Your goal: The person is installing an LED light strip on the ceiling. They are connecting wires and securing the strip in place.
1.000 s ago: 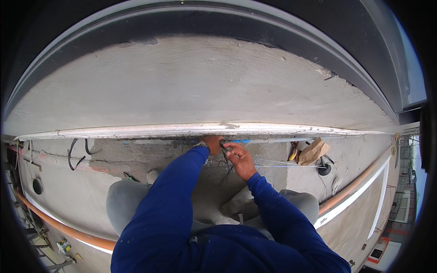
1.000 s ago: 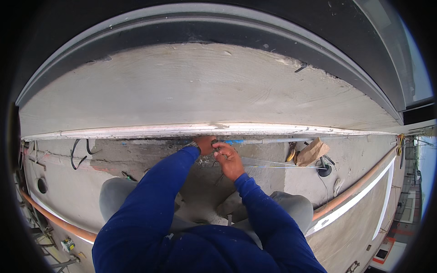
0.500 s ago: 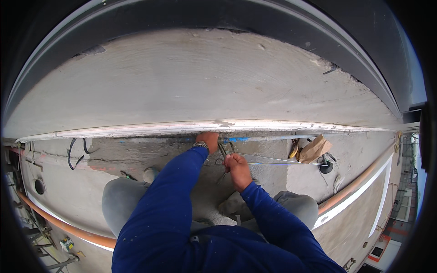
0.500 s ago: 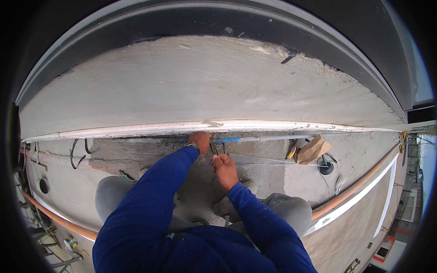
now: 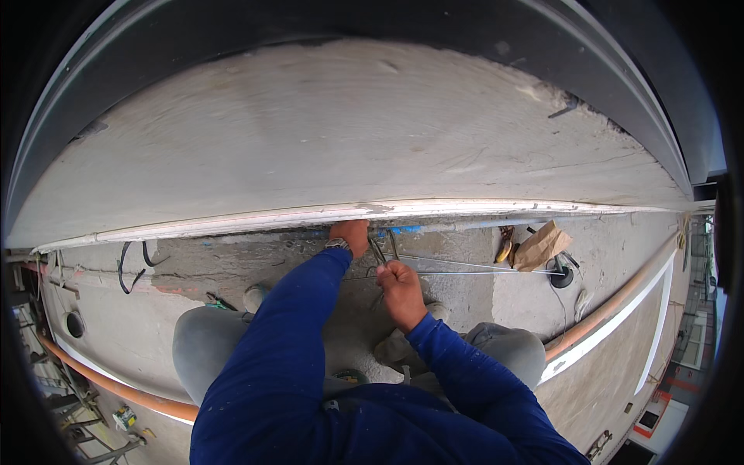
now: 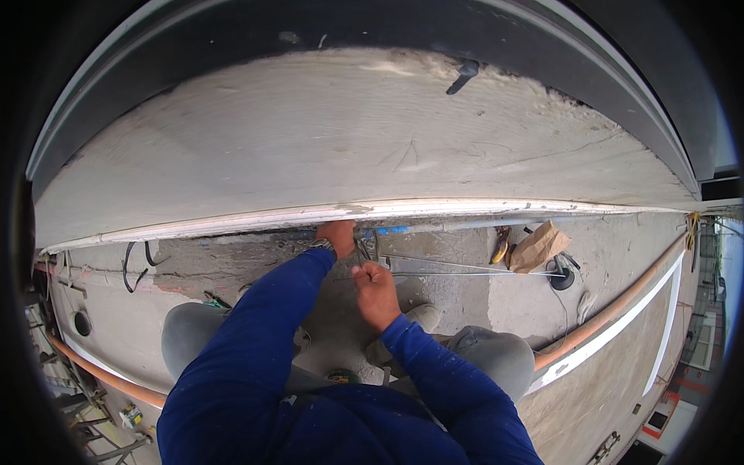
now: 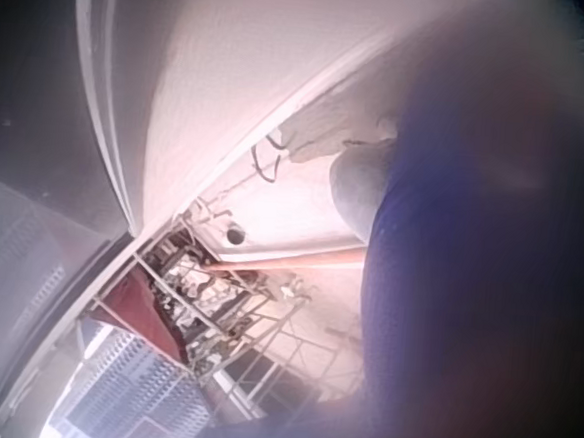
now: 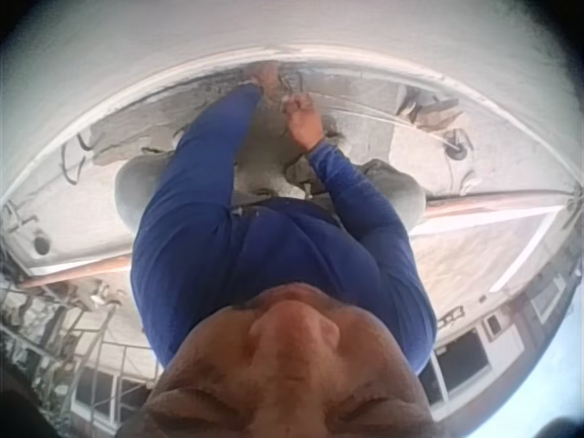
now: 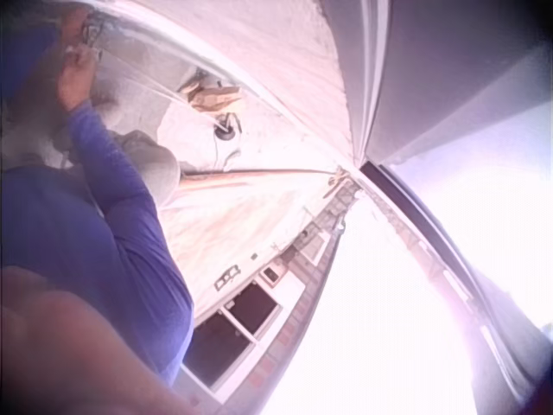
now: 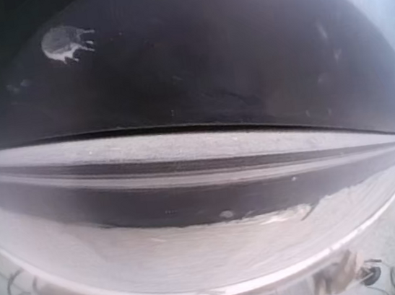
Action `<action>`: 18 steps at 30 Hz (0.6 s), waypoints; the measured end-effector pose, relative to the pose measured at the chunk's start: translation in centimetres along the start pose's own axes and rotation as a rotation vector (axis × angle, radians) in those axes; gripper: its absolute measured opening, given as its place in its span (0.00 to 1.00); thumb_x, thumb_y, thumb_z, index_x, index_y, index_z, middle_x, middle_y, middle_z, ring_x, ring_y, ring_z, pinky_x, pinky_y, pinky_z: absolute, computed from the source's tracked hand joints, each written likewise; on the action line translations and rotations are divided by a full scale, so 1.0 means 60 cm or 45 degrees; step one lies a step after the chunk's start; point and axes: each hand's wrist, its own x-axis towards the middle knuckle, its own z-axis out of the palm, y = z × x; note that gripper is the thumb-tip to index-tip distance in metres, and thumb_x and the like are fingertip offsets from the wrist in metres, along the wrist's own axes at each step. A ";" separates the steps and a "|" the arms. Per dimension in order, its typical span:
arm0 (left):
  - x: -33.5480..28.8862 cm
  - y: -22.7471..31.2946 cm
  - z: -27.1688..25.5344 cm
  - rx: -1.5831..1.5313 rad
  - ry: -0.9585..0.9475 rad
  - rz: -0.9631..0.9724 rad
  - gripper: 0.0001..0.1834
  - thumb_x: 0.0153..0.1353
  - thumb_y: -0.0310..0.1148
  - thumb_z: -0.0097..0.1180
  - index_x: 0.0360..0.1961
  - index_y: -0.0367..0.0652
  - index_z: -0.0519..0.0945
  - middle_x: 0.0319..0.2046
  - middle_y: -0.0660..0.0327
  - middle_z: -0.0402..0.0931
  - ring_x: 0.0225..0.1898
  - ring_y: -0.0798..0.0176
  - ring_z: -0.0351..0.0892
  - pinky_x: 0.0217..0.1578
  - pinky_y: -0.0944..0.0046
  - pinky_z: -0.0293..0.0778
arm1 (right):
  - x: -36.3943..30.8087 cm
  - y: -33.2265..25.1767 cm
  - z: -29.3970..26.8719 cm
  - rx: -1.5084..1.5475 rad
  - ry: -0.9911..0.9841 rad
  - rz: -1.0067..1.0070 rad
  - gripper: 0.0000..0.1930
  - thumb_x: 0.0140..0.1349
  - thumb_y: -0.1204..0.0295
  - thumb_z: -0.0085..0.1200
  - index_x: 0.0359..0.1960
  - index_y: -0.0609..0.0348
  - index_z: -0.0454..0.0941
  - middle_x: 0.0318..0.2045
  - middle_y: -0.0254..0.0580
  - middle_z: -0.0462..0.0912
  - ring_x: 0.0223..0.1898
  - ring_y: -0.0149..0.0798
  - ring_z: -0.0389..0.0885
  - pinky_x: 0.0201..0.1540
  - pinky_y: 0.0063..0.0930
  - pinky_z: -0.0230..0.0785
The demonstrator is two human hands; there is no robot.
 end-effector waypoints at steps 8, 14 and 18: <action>0.002 -0.002 -0.001 0.016 -0.042 -0.022 0.21 0.58 0.31 0.56 0.53 0.47 0.85 0.51 0.47 0.84 0.53 0.42 0.84 0.53 0.43 0.80 | -0.001 0.000 -0.001 -0.052 -0.018 -0.034 0.20 0.71 0.70 0.55 0.21 0.62 0.63 0.18 0.38 0.60 0.24 0.28 0.58 0.28 0.37 0.57; 0.000 0.009 -0.013 0.044 -0.089 -0.024 0.18 0.62 0.32 0.54 0.53 0.46 0.84 0.52 0.49 0.83 0.53 0.43 0.84 0.53 0.42 0.80 | -0.003 -0.001 -0.004 -0.065 -0.028 -0.033 0.19 0.72 0.70 0.55 0.22 0.61 0.65 0.18 0.36 0.63 0.25 0.26 0.60 0.28 0.35 0.59; 0.002 0.007 -0.011 0.069 -0.147 -0.031 0.20 0.62 0.32 0.55 0.56 0.47 0.83 0.55 0.49 0.83 0.55 0.44 0.83 0.55 0.44 0.79 | -0.004 -0.008 -0.007 -0.072 -0.007 -0.016 0.20 0.73 0.69 0.55 0.21 0.60 0.66 0.18 0.31 0.66 0.25 0.25 0.61 0.28 0.31 0.58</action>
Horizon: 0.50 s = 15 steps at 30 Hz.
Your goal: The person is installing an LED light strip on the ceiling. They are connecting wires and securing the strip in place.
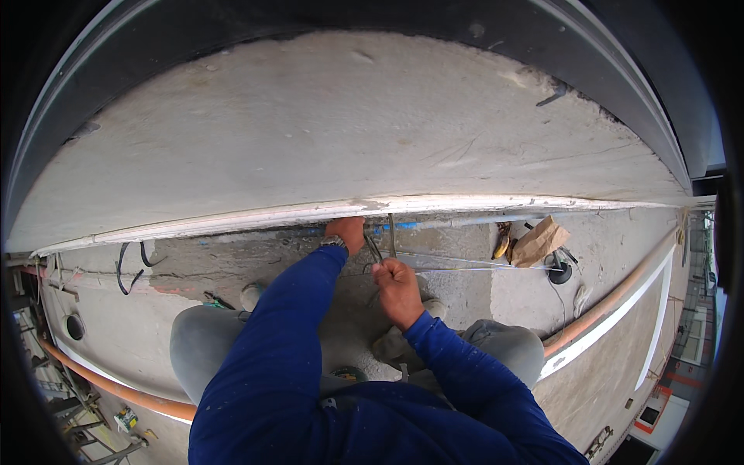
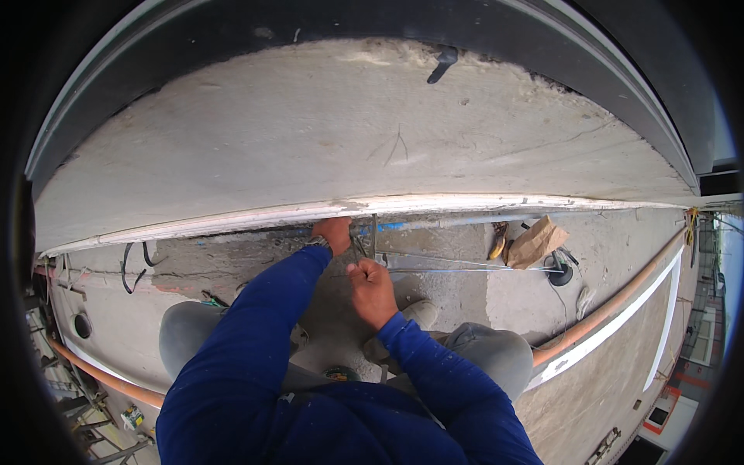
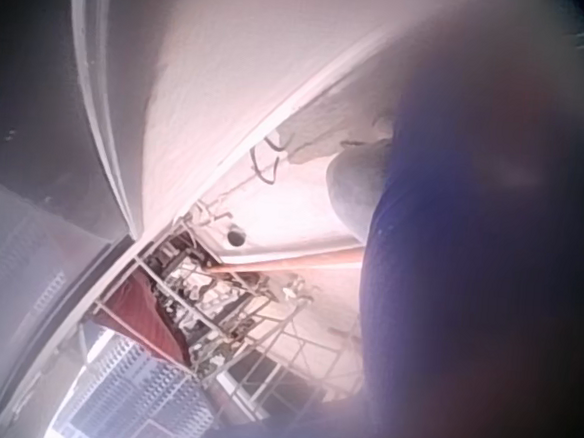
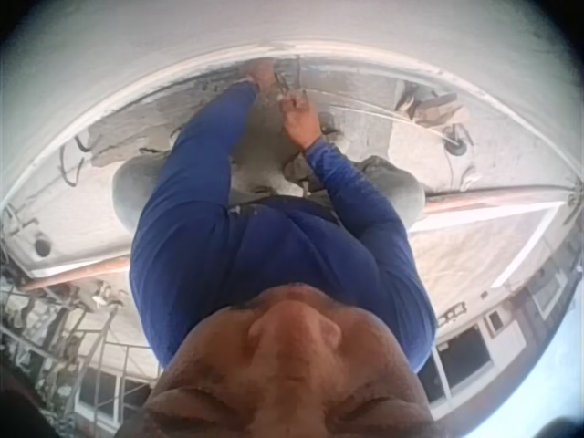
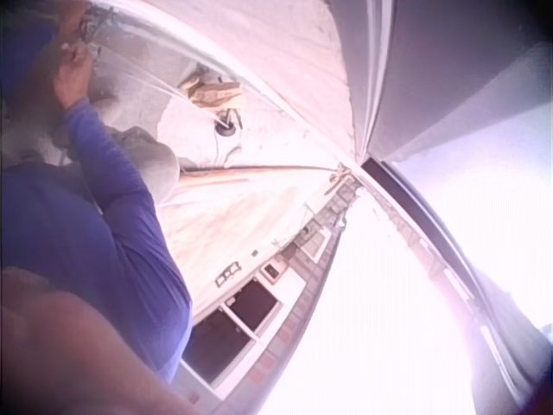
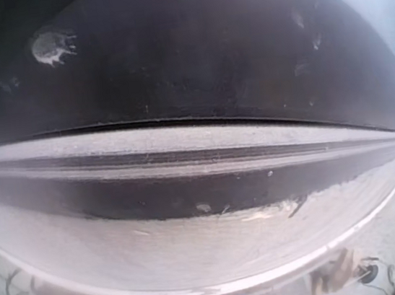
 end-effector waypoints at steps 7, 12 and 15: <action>0.004 -0.024 0.001 -0.055 -0.059 0.092 0.28 0.54 0.34 0.61 0.60 0.45 0.81 0.55 0.46 0.82 0.57 0.42 0.81 0.57 0.42 0.78 | 0.049 0.034 -0.016 0.294 -0.021 0.055 0.16 0.74 0.68 0.54 0.25 0.54 0.73 0.24 0.29 0.77 0.27 0.22 0.68 0.32 0.24 0.61; -0.023 -0.012 -0.034 0.201 -0.213 -0.009 0.38 0.59 0.35 0.59 0.73 0.44 0.68 0.71 0.47 0.67 0.70 0.44 0.69 0.68 0.33 0.66 | 0.074 0.017 -0.041 0.357 -0.033 0.096 0.13 0.74 0.68 0.53 0.26 0.52 0.73 0.28 0.31 0.81 0.30 0.24 0.73 0.35 0.22 0.64; -0.041 -0.033 -0.047 0.387 -0.292 -0.040 0.39 0.59 0.40 0.61 0.72 0.42 0.69 0.72 0.46 0.66 0.70 0.41 0.69 0.68 0.32 0.65 | 0.087 0.020 -0.039 0.333 -0.067 0.066 0.13 0.73 0.68 0.53 0.27 0.51 0.73 0.31 0.33 0.83 0.33 0.25 0.76 0.37 0.24 0.66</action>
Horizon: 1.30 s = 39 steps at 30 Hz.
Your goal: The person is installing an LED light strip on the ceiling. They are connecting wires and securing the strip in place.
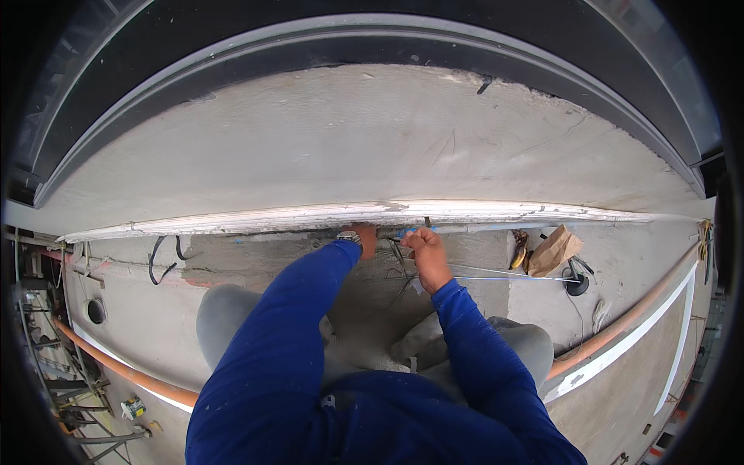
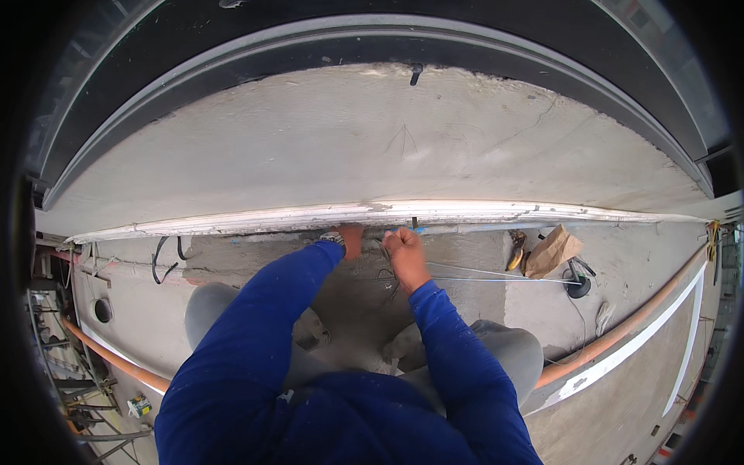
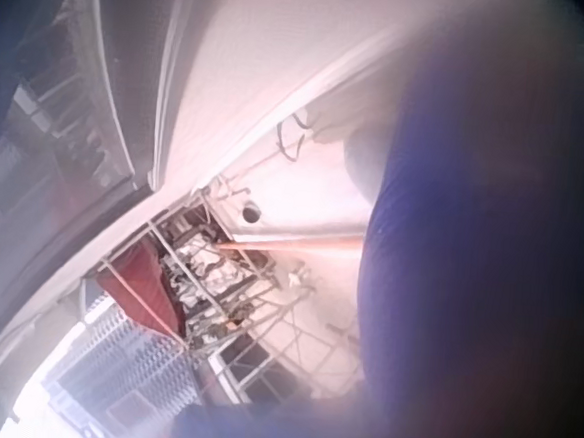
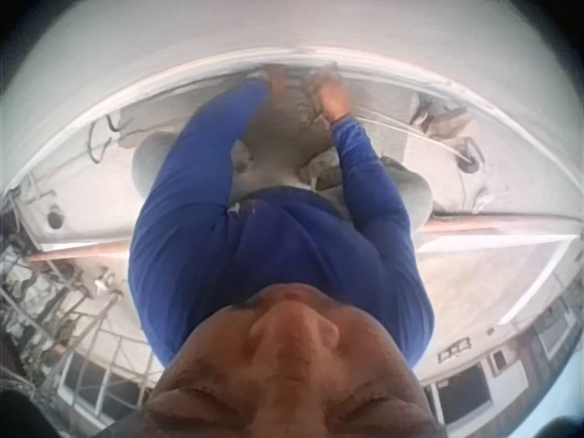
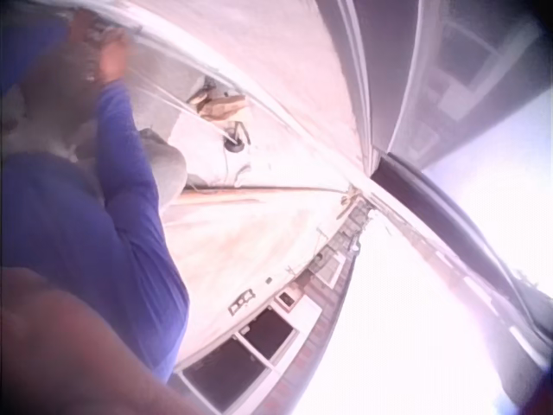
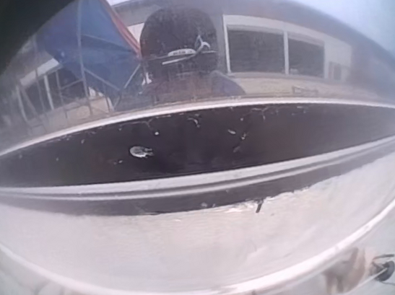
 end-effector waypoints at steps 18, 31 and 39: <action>-0.482 -0.028 -0.328 -0.366 0.473 0.427 0.31 0.66 0.46 0.64 0.67 0.45 0.74 0.60 0.49 0.78 0.58 0.48 0.79 0.60 0.52 0.75 | -0.029 -0.017 -0.040 0.138 -0.015 -0.002 0.08 0.73 0.68 0.54 0.32 0.51 0.75 0.43 0.36 0.87 0.47 0.31 0.79 0.50 0.33 0.68; -0.512 -0.086 -0.333 -0.499 0.427 0.385 0.30 0.68 0.45 0.63 0.67 0.44 0.75 0.59 0.51 0.80 0.55 0.52 0.82 0.56 0.55 0.78 | -0.036 -0.054 -0.007 0.137 0.043 0.046 0.09 0.72 0.63 0.56 0.40 0.53 0.78 0.47 0.36 0.87 0.53 0.31 0.78 0.54 0.35 0.67; -0.515 -0.080 -0.335 -0.487 0.379 0.419 0.29 0.69 0.41 0.62 0.68 0.44 0.75 0.59 0.53 0.80 0.55 0.55 0.82 0.56 0.56 0.77 | -0.046 -0.063 -0.003 0.139 0.101 0.048 0.12 0.72 0.62 0.56 0.45 0.57 0.79 0.50 0.37 0.86 0.57 0.32 0.78 0.57 0.37 0.65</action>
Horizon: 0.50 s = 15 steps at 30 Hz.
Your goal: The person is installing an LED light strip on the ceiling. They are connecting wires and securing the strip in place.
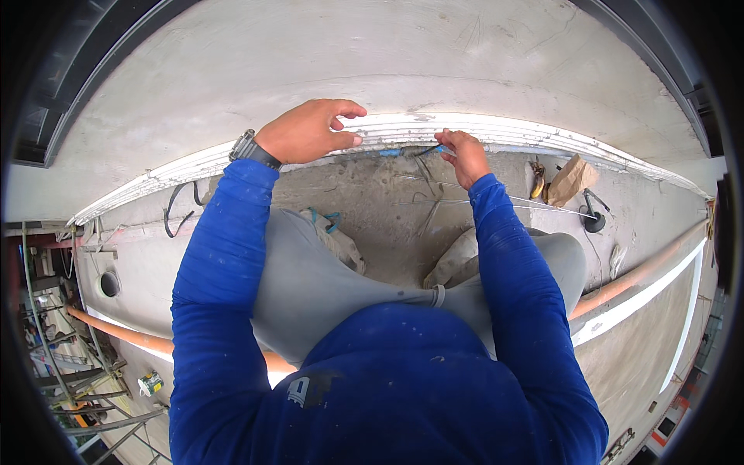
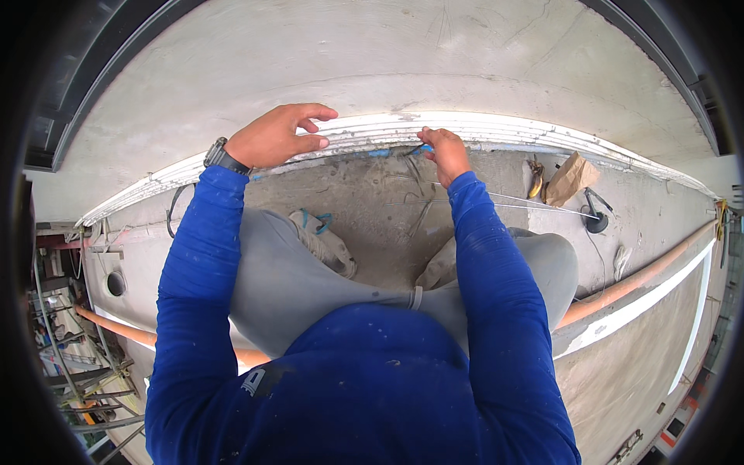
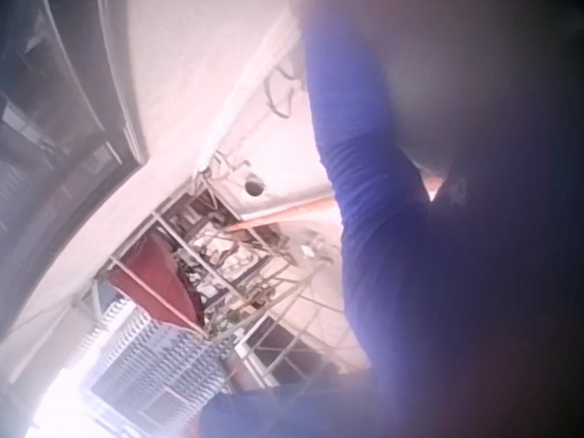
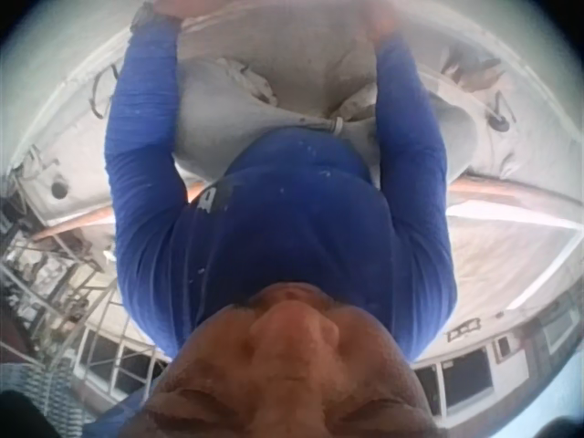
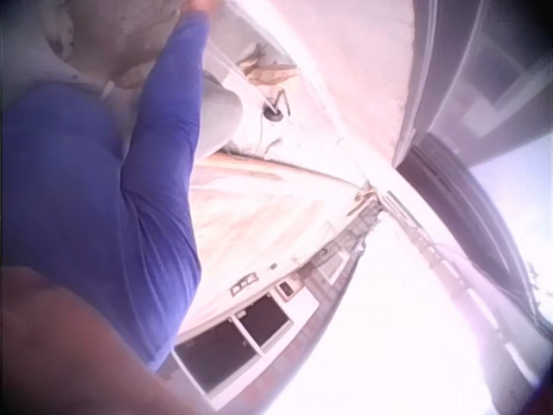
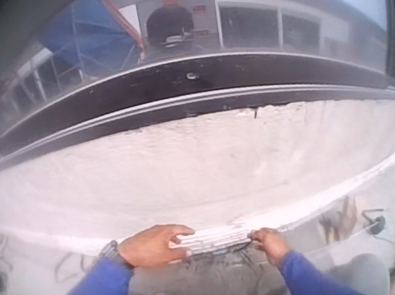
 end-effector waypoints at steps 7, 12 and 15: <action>-0.003 -0.023 0.009 -0.162 -0.090 -0.060 0.27 0.70 0.38 0.62 0.67 0.40 0.75 0.59 0.53 0.80 0.53 0.59 0.83 0.56 0.58 0.77 | 0.005 0.005 0.003 -0.021 -0.016 -0.023 0.16 0.72 0.59 0.58 0.51 0.58 0.79 0.52 0.37 0.85 0.56 0.32 0.76 0.56 0.37 0.66; -0.001 -0.057 0.013 -0.141 -0.053 -0.030 0.28 0.69 0.40 0.62 0.67 0.40 0.75 0.60 0.51 0.80 0.54 0.59 0.82 0.56 0.59 0.76 | -0.001 0.009 0.015 -0.006 -0.013 -0.022 0.18 0.70 0.59 0.57 0.53 0.60 0.79 0.52 0.38 0.85 0.56 0.33 0.77 0.56 0.37 0.65; 0.014 -0.091 0.026 -0.135 -0.030 -0.034 0.29 0.69 0.42 0.64 0.67 0.42 0.76 0.60 0.50 0.79 0.56 0.55 0.81 0.57 0.59 0.75 | -0.002 0.013 0.015 0.013 -0.007 -0.012 0.19 0.70 0.59 0.58 0.54 0.60 0.79 0.53 0.38 0.84 0.57 0.33 0.76 0.56 0.37 0.65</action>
